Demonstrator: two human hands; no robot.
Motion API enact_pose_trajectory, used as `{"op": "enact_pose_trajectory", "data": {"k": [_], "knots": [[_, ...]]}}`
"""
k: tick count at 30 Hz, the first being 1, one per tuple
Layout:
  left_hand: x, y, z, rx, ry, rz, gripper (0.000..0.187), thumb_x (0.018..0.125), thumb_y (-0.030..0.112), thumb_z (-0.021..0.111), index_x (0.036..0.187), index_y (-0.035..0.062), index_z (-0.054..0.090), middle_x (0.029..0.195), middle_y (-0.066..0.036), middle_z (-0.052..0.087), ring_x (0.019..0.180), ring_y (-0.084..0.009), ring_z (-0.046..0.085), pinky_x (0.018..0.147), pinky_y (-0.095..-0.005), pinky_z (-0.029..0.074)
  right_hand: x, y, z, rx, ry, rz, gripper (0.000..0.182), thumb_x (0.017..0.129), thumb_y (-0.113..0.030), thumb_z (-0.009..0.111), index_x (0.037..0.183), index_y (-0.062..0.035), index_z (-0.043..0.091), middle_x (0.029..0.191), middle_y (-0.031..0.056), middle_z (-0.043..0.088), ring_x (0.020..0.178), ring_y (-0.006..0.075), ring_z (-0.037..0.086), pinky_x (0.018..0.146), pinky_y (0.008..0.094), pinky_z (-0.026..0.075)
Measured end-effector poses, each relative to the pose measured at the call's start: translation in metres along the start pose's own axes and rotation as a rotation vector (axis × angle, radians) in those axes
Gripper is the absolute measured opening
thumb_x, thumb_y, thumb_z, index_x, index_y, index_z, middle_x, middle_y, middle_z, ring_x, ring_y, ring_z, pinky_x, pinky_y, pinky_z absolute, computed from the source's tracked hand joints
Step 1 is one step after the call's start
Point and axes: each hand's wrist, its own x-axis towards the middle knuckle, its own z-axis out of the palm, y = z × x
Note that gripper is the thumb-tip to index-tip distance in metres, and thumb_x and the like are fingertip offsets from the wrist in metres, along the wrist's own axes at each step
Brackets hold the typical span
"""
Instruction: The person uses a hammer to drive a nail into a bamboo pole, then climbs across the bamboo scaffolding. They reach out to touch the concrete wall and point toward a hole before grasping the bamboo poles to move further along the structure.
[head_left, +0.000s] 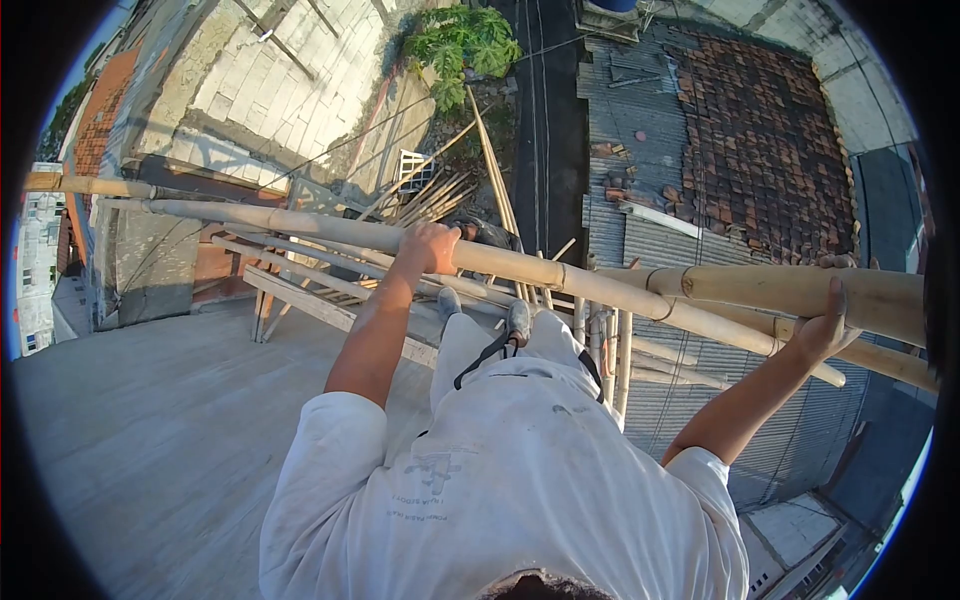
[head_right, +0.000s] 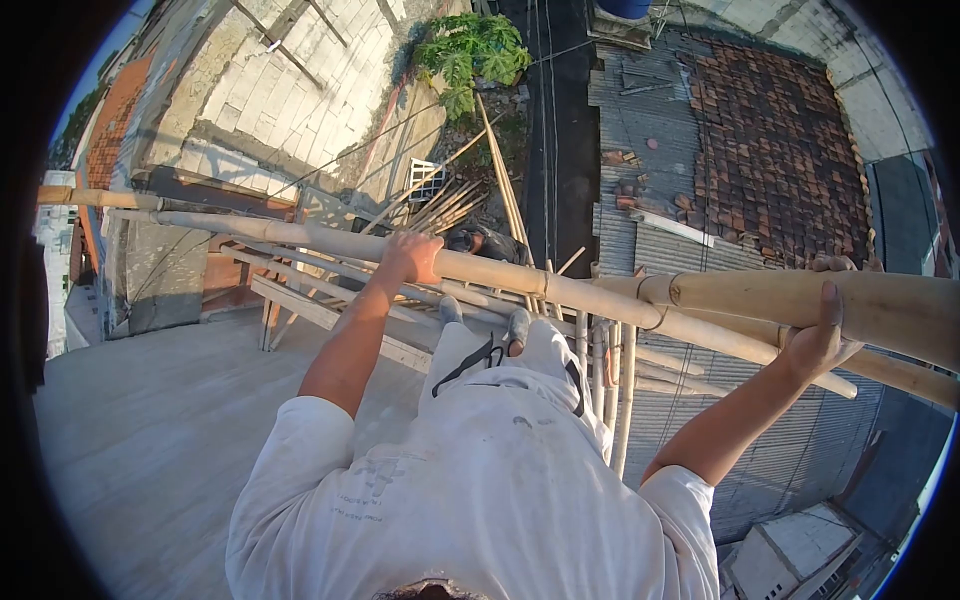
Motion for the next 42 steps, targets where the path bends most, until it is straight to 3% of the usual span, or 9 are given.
{"op": "enact_pose_trajectory", "data": {"k": [2, 17, 42], "knots": [[-0.0011, 0.0018, -0.0012, 0.004, 0.0, -0.018, 0.052, 0.069, 0.037, 0.077, 0.111, 0.0111, 0.062, 0.113, -0.012, 0.067, 0.113, -0.0289, 0.06, 0.099, -0.0433, 0.044, -0.0001, 0.0005, -0.0042, -0.032, -0.041, 0.009, 0.077, 0.077, -0.01, 0.068, 0.139, 0.0097, 0.027, 0.097, 0.0192, 0.06, 0.092, 0.0259, 0.061, 0.087, 0.0392, 0.048], [-0.0024, 0.0025, -0.0054, 0.004, -0.004, -0.017, 0.047, 0.068, 0.035, 0.075, 0.108, 0.0114, 0.063, 0.107, -0.013, 0.068, 0.108, -0.0298, 0.063, 0.095, -0.0433, 0.047, -0.0034, -0.0016, -0.0023, 0.027, -0.034, 0.07, 0.076, 0.077, -0.008, 0.066, 0.14, 0.0082, 0.028, 0.098, 0.0189, 0.058, 0.093, 0.0264, 0.06, 0.089, 0.0413, 0.048], [0.0003, -0.001, 0.001, 0.005, 0.038, 0.006, 0.043, 0.068, 0.034, 0.074, 0.104, 0.0124, 0.065, 0.103, -0.011, 0.07, 0.103, -0.0282, 0.065, 0.091, -0.0424, 0.05, -0.0023, 0.0027, -0.0061, 0.037, -0.016, 0.045, 0.078, 0.077, -0.008, 0.068, 0.141, 0.0085, 0.026, 0.099, 0.0182, 0.061, 0.095, 0.0259, 0.061, 0.092, 0.0393, 0.047]]}}
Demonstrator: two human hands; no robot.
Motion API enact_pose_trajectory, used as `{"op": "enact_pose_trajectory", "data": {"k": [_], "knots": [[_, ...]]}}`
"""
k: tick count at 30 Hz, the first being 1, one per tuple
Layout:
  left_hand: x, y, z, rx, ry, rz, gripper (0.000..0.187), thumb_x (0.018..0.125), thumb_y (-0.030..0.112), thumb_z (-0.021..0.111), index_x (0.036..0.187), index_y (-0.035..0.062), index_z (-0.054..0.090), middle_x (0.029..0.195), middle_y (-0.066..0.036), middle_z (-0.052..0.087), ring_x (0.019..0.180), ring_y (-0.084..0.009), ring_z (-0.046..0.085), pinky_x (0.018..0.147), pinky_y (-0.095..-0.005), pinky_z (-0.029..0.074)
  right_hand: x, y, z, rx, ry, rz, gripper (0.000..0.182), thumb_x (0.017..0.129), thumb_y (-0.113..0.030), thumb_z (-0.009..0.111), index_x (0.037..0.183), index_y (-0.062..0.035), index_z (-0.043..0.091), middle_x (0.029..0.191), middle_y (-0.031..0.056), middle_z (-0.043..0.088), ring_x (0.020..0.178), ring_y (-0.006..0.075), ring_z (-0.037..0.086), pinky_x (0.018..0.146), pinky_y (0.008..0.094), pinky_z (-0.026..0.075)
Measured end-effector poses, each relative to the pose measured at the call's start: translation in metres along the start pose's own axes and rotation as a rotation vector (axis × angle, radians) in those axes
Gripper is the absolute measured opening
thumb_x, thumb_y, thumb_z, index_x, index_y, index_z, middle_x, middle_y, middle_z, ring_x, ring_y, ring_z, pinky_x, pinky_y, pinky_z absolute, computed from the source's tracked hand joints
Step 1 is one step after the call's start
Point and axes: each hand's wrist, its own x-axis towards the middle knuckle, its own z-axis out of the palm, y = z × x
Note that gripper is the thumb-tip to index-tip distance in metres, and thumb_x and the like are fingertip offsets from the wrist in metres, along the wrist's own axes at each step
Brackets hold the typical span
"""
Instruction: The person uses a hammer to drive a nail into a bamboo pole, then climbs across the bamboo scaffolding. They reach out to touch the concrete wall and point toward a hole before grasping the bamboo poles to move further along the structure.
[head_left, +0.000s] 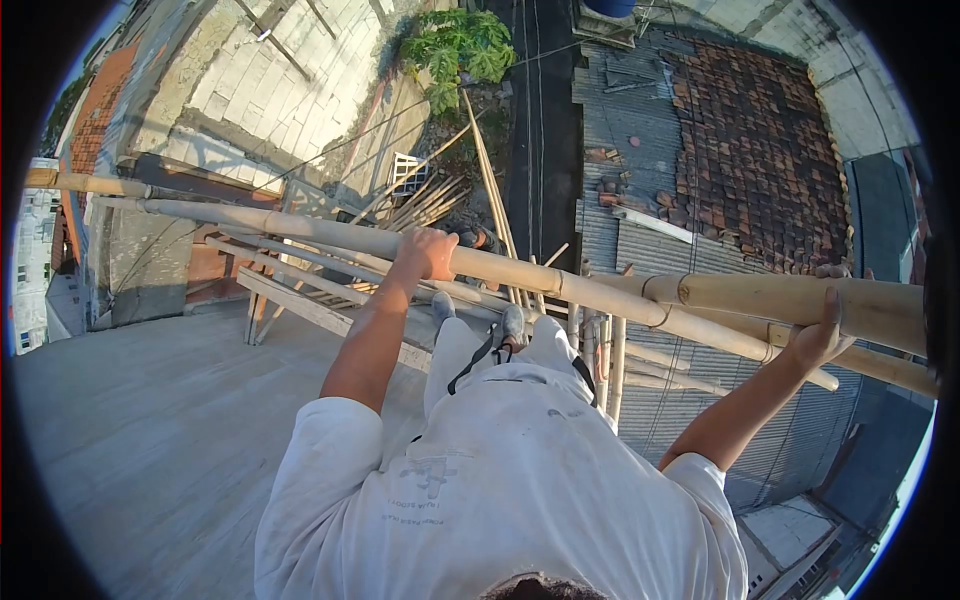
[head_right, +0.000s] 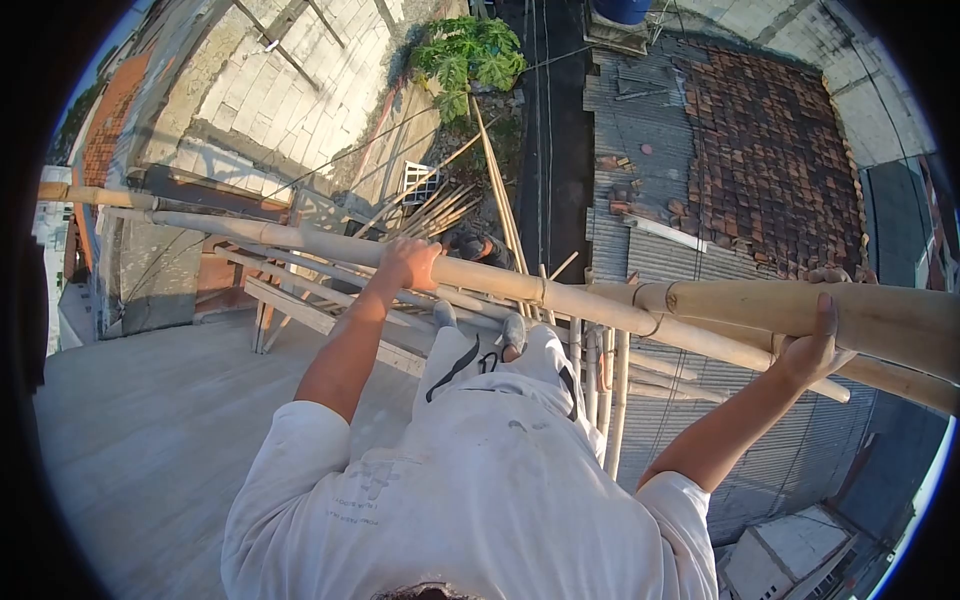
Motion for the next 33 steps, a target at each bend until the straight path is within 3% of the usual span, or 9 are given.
{"op": "enact_pose_trajectory", "data": {"k": [27, 29, 33], "knots": [[0.001, -0.001, 0.003, -0.02, 0.01, 0.01, 0.047, 0.067, 0.035, 0.075, 0.105, 0.0108, 0.064, 0.103, -0.012, 0.069, 0.104, -0.029, 0.065, 0.092, -0.0424, 0.049, 0.001, 0.0, 0.001, -0.041, 0.012, -0.048, 0.076, 0.077, -0.009, 0.067, 0.14, 0.0084, 0.028, 0.098, 0.0195, 0.063, 0.094, 0.0264, 0.064, 0.091, 0.0391, 0.049], [0.001, -0.002, 0.003, -0.02, 0.004, 0.011, 0.047, 0.068, 0.036, 0.075, 0.106, 0.0109, 0.064, 0.104, -0.011, 0.069, 0.104, -0.029, 0.065, 0.093, -0.0424, 0.049, 0.0, -0.003, 0.007, -0.054, 0.077, -0.028, 0.08, 0.072, -0.01, 0.068, 0.139, 0.0094, 0.029, 0.095, 0.0191, 0.061, 0.089, 0.0263, 0.062, 0.087, 0.0398, 0.048], [0.001, -0.001, 0.003, -0.012, 0.001, 0.01, 0.047, 0.068, 0.036, 0.075, 0.106, 0.0112, 0.064, 0.104, -0.011, 0.069, 0.105, -0.0287, 0.064, 0.093, -0.0424, 0.049, 0.001, -0.004, 0.007, -0.068, 0.077, -0.033, 0.081, 0.072, -0.01, 0.068, 0.14, 0.0096, 0.028, 0.095, 0.0192, 0.061, 0.089, 0.0265, 0.062, 0.087, 0.0403, 0.048]]}}
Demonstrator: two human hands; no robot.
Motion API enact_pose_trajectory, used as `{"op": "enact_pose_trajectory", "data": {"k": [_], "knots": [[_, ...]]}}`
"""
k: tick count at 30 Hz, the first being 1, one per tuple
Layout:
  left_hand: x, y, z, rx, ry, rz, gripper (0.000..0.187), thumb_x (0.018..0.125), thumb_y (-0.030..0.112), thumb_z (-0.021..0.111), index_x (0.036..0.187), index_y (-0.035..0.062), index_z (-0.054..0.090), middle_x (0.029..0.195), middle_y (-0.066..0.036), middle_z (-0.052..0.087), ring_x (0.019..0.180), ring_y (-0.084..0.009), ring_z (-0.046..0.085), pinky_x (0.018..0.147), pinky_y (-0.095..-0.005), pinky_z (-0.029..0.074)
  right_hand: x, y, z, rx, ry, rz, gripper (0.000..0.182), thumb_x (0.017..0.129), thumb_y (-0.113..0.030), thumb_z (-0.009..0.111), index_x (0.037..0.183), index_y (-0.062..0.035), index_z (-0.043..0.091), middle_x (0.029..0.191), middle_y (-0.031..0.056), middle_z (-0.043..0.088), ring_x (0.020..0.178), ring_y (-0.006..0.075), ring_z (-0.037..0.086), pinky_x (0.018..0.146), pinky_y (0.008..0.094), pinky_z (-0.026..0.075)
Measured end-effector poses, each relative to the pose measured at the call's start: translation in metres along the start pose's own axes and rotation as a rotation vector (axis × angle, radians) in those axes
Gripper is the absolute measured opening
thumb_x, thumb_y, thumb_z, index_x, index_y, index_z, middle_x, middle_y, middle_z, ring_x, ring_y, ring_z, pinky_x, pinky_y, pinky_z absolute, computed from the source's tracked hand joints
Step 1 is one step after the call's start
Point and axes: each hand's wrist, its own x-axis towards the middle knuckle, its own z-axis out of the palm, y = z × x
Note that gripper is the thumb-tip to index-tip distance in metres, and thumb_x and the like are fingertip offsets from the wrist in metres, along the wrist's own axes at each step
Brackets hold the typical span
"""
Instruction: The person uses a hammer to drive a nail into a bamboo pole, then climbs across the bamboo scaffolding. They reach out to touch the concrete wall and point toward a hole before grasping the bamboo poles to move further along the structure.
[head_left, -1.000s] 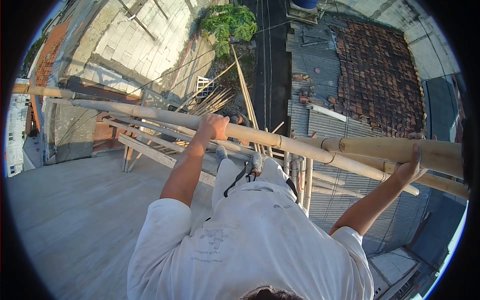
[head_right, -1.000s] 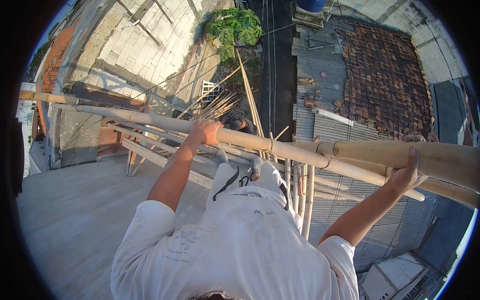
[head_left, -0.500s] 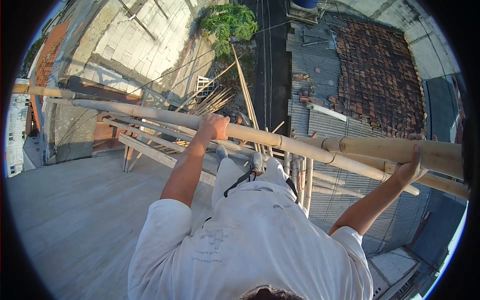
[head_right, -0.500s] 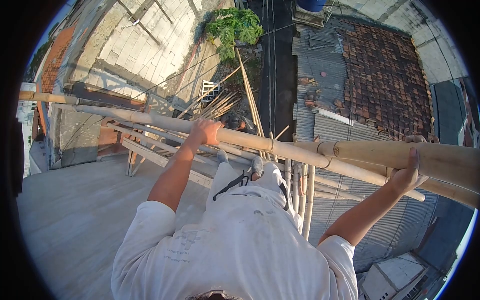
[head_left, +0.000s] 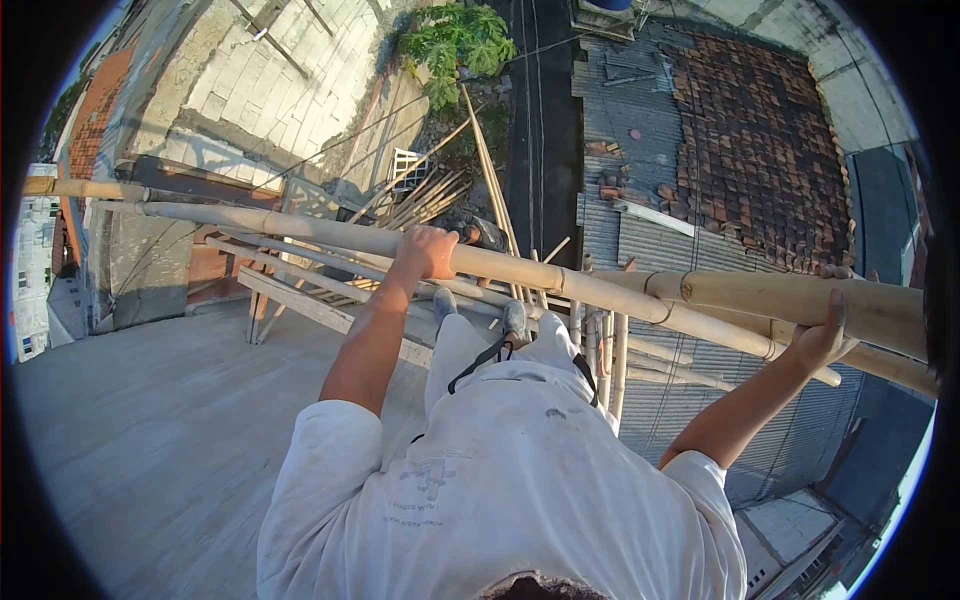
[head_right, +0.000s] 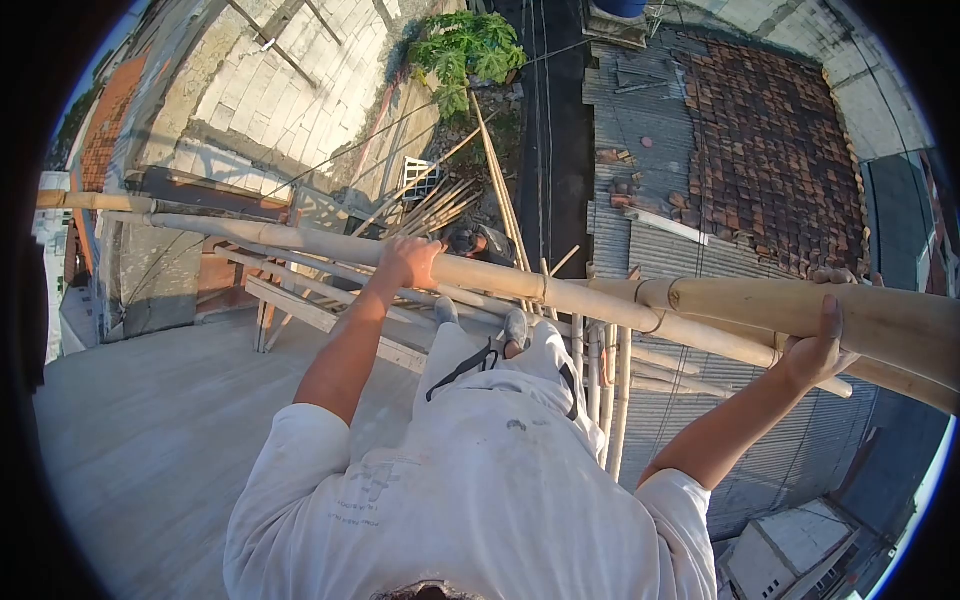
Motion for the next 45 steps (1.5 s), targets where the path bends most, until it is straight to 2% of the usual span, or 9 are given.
{"op": "enact_pose_trajectory", "data": {"k": [3, 5, 6, 24, 26, 30, 32, 38, 45], "knots": [[-0.001, 0.001, 0.0, 0.008, 0.014, -0.005, 0.047, 0.068, 0.036, 0.075, 0.106, 0.0113, 0.064, 0.104, -0.011, 0.069, 0.104, -0.0285, 0.064, 0.092, -0.0423, 0.049, 0.001, 0.001, -0.002, -0.003, -0.008, -0.013, 0.08, 0.072, -0.01, 0.068, 0.14, 0.0098, 0.029, 0.095, 0.0196, 0.061, 0.089, 0.0267, 0.062, 0.086, 0.0408, 0.049], [-0.002, 0.001, -0.002, 0.016, 0.019, -0.006, 0.046, 0.068, 0.036, 0.074, 0.106, 0.0113, 0.064, 0.104, -0.011, 0.069, 0.104, -0.0284, 0.064, 0.092, -0.0422, 0.049, 0.0, 0.006, -0.008, 0.017, -0.052, -0.02, 0.076, 0.077, -0.008, 0.066, 0.14, 0.0096, 0.027, 0.1, 0.0201, 0.063, 0.094, 0.026, 0.063, 0.094, 0.0398, 0.047], [-0.003, 0.002, -0.005, 0.015, 0.003, -0.006, 0.046, 0.069, 0.036, 0.074, 0.106, 0.0113, 0.064, 0.104, -0.011, 0.069, 0.104, -0.0284, 0.065, 0.092, -0.0422, 0.049, 0.0, 0.007, -0.008, 0.018, -0.05, -0.023, 0.076, 0.077, -0.008, 0.066, 0.14, 0.0096, 0.027, 0.1, 0.0201, 0.063, 0.094, 0.026, 0.063, 0.094, 0.0398, 0.047], [0.0, 0.0, 0.0, 0.0, -0.008, -0.019, 0.043, 0.068, 0.033, 0.074, 0.104, 0.0108, 0.065, 0.103, -0.012, 0.069, 0.104, -0.0283, 0.065, 0.092, -0.0411, 0.05, -0.002, 0.003, -0.002, 0.062, -0.053, 0.003, 0.081, 0.076, -0.009, 0.067, 0.142, 0.0096, 0.024, 0.1, 0.0178, 0.059, 0.092, 0.0248, 0.06, 0.086, 0.0376, 0.049], [0.0, -0.001, 0.001, -0.001, 0.006, -0.008, 0.044, 0.068, 0.033, 0.074, 0.104, 0.0107, 0.065, 0.103, -0.012, 0.069, 0.104, -0.0285, 0.065, 0.092, -0.041, 0.05, -0.003, 0.002, -0.001, 0.046, -0.055, 0.012, 0.077, 0.075, -0.008, 0.065, 0.141, 0.0058, 0.027, 0.098, 0.0171, 0.058, 0.091, 0.0238, 0.058, 0.088, 0.0386, 0.046], [0.0, -0.001, 0.001, -0.008, -0.001, 0.002, 0.045, 0.068, 0.034, 0.074, 0.105, 0.0103, 0.065, 0.103, -0.013, 0.069, 0.103, -0.029, 0.065, 0.092, -0.0413, 0.05, -0.005, 0.0, 0.003, 0.065, -0.019, 0.033, 0.077, 0.075, -0.008, 0.065, 0.141, 0.0066, 0.027, 0.097, 0.017, 0.059, 0.091, 0.0232, 0.058, 0.086, 0.0381, 0.046], [0.001, -0.002, 0.002, -0.008, -0.004, 0.0, 0.045, 0.067, 0.034, 0.074, 0.105, 0.0102, 0.065, 0.103, -0.013, 0.07, 0.103, -0.0292, 0.065, 0.091, -0.0413, 0.05, -0.004, 0.003, -0.001, 0.082, -0.045, 0.036, 0.075, 0.075, -0.009, 0.069, 0.138, 0.0077, 0.03, 0.1, 0.0175, 0.059, 0.092, 0.024, 0.059, 0.084, 0.0374, 0.049], [0.002, -0.002, 0.003, 0.008, 0.0, 0.002, 0.046, 0.067, 0.035, 0.075, 0.104, 0.0098, 0.065, 0.102, -0.013, 0.07, 0.101, -0.0292, 0.066, 0.09, -0.0416, 0.051, -0.005, 0.003, -0.001, 0.087, -0.036, 0.037, 0.069, 0.075, -0.009, 0.07, 0.133, 0.0055, 0.036, 0.1, 0.0175, 0.06, 0.09, 0.0242, 0.059, 0.084, 0.0373, 0.05], [0.001, -0.002, 0.003, 0.004, 0.008, 0.007, 0.047, 0.067, 0.036, 0.076, 0.105, 0.0104, 0.065, 0.102, -0.012, 0.07, 0.101, -0.0287, 0.066, 0.09, -0.0415, 0.051, -0.004, 0.0, 0.002, 0.062, -0.035, 0.018, 0.07, 0.074, -0.01, 0.07, 0.133, 0.0059, 0.036, 0.099, 0.017, 0.06, 0.09, 0.0239, 0.059, 0.084, 0.0373, 0.05]]}}
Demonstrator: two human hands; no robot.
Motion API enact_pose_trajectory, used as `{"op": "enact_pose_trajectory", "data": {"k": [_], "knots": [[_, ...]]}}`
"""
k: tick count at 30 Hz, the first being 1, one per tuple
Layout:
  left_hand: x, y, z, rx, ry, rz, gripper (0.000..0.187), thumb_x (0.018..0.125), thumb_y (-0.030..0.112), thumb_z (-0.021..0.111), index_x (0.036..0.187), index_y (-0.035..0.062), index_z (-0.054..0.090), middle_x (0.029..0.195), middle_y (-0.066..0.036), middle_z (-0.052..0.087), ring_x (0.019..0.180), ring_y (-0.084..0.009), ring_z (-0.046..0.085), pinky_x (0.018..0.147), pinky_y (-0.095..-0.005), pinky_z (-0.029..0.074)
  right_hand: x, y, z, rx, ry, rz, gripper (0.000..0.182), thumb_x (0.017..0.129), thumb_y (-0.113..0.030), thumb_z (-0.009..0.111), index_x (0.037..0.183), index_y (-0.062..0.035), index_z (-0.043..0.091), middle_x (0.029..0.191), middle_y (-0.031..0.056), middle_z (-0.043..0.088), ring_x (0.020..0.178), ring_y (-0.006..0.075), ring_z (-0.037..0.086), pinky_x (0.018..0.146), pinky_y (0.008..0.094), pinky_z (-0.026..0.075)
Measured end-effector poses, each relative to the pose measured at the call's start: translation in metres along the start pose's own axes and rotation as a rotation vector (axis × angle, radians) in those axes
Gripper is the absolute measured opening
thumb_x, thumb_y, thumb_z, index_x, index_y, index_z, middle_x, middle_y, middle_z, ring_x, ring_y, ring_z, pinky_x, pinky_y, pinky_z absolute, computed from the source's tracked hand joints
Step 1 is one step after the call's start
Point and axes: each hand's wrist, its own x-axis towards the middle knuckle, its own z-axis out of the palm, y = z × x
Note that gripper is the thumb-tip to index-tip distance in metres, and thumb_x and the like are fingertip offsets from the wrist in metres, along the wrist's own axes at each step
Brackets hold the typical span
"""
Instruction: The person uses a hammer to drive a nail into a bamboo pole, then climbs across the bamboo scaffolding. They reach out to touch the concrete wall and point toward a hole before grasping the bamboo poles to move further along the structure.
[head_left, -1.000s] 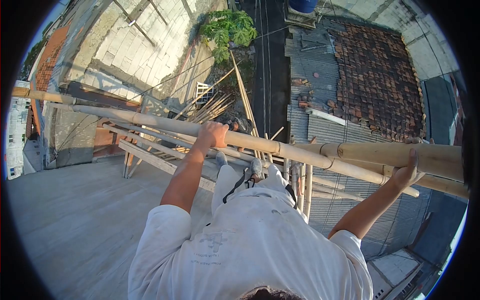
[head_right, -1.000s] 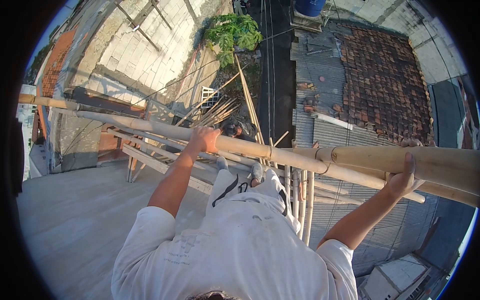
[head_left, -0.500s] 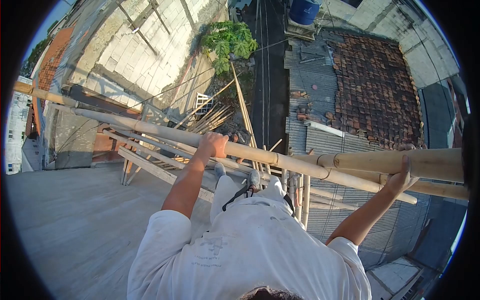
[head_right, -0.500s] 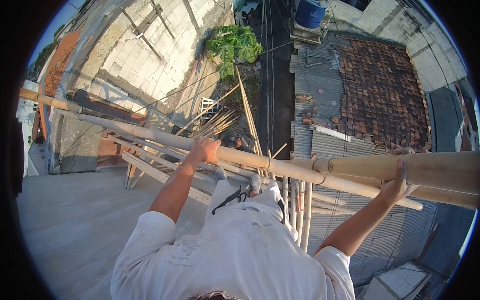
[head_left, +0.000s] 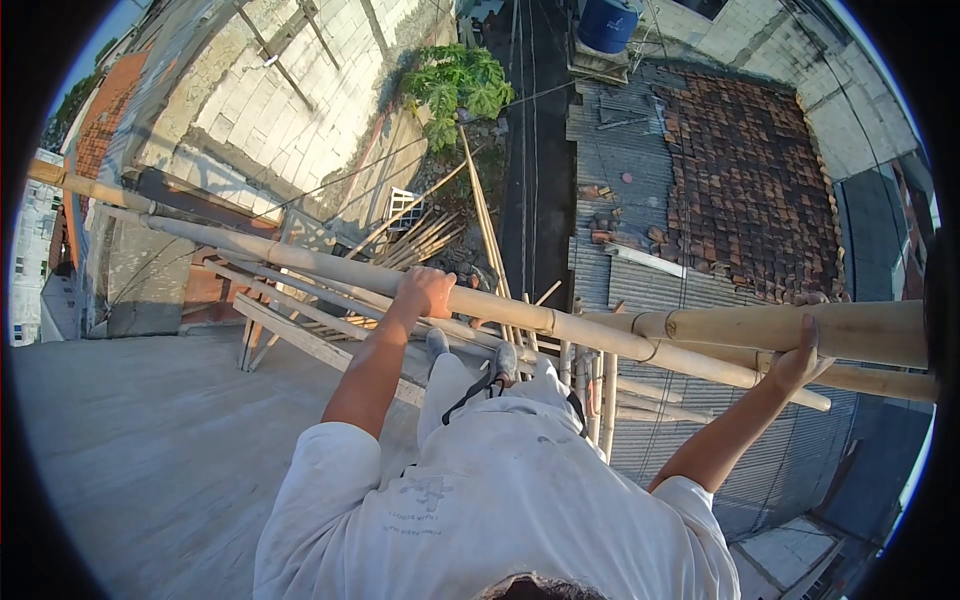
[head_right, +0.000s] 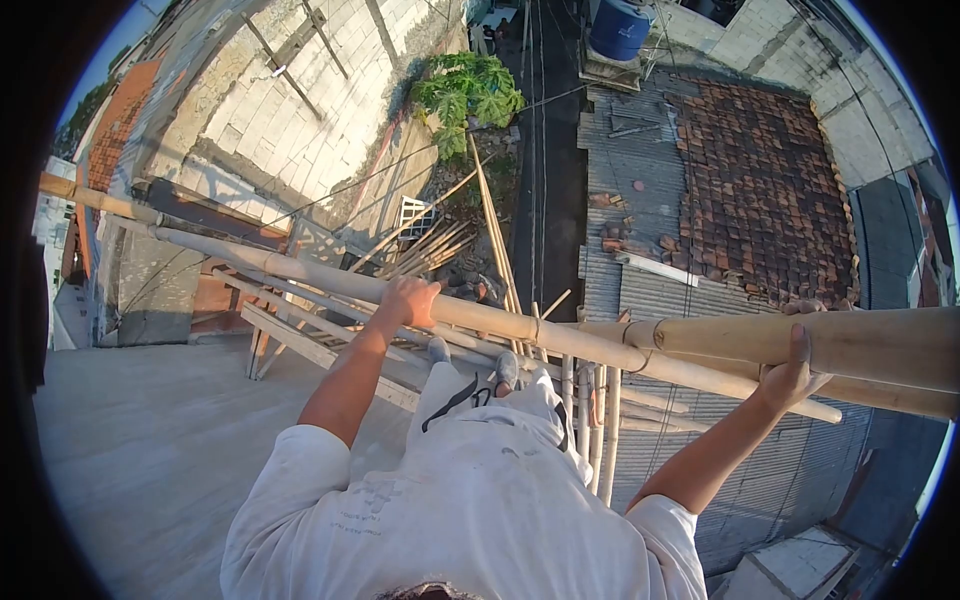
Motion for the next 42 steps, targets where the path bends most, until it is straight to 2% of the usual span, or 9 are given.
{"op": "enact_pose_trajectory", "data": {"k": [3, 5, 8, 27, 29, 42], "knots": [[0.0, 0.0, -0.002, -0.004, 0.0, 0.002, 0.048, 0.067, 0.036, 0.076, 0.106, 0.0106, 0.065, 0.102, -0.012, 0.07, 0.101, -0.029, 0.066, 0.09, -0.0416, 0.05, 0.0, -0.003, 0.002, -0.038, 0.011, 0.01, 0.078, 0.075, -0.011, 0.068, 0.14, 0.0072, 0.028, 0.095, 0.0158, 0.06, 0.089, 0.023, 0.058, 0.086, 0.0384, 0.046], [-0.001, 0.0, -0.001, -0.009, -0.007, 0.003, 0.048, 0.067, 0.036, 0.076, 0.105, 0.0106, 0.065, 0.102, -0.012, 0.07, 0.101, -0.0292, 0.066, 0.091, -0.0416, 0.05, 0.001, 0.001, -0.002, 0.0, -0.006, 0.015, 0.081, 0.074, -0.011, 0.07, 0.141, 0.0075, 0.029, 0.1, 0.017, 0.061, 0.091, 0.0238, 0.06, 0.084, 0.0361, 0.051], [0.0, -0.001, 0.002, -0.02, 0.018, 0.0, 0.046, 0.067, 0.035, 0.076, 0.105, 0.0104, 0.065, 0.102, -0.013, 0.07, 0.102, -0.0294, 0.066, 0.091, -0.0417, 0.05, 0.002, 0.0, -0.002, -0.019, -0.006, -0.002, 0.082, 0.074, -0.011, 0.07, 0.142, 0.0077, 0.027, 0.1, 0.0172, 0.061, 0.093, 0.0245, 0.061, 0.084, 0.0362, 0.051], [-0.001, 0.001, -0.005, -0.006, -0.013, 0.014, 0.041, 0.07, 0.032, 0.071, 0.105, 0.0099, 0.065, 0.106, -0.011, 0.068, 0.104, -0.028, 0.065, 0.09, -0.0417, 0.05, 0.0, 0.005, -0.008, 0.003, 0.006, 0.006, 0.077, 0.076, -0.01, 0.066, 0.141, 0.0068, 0.029, 0.101, 0.0185, 0.059, 0.093, 0.0254, 0.059, 0.089, 0.0397, 0.048], [-0.002, 0.002, -0.006, -0.006, -0.011, 0.018, 0.041, 0.07, 0.031, 0.071, 0.105, 0.0099, 0.065, 0.106, -0.011, 0.068, 0.104, -0.0279, 0.065, 0.09, -0.0417, 0.05, -0.001, 0.003, -0.004, 0.026, 0.044, 0.044, 0.077, 0.073, -0.011, 0.07, 0.139, 0.0067, 0.033, 0.098, 0.0153, 0.059, 0.092, 0.0243, 0.059, 0.088, 0.0392, 0.046], [0.003, -0.004, 0.006, -0.011, 0.003, 0.037, 0.047, 0.068, 0.035, 0.074, 0.107, 0.0112, 0.064, 0.107, -0.011, 0.068, 0.105, -0.0284, 0.064, 0.091, -0.0415, 0.05, 0.0, 0.005, -0.004, 0.031, 0.004, 0.008, 0.079, 0.074, -0.007, 0.067, 0.141, 0.0079, 0.028, 0.097, 0.017, 0.059, 0.089, 0.0251, 0.057, 0.089, 0.0399, 0.045]]}}
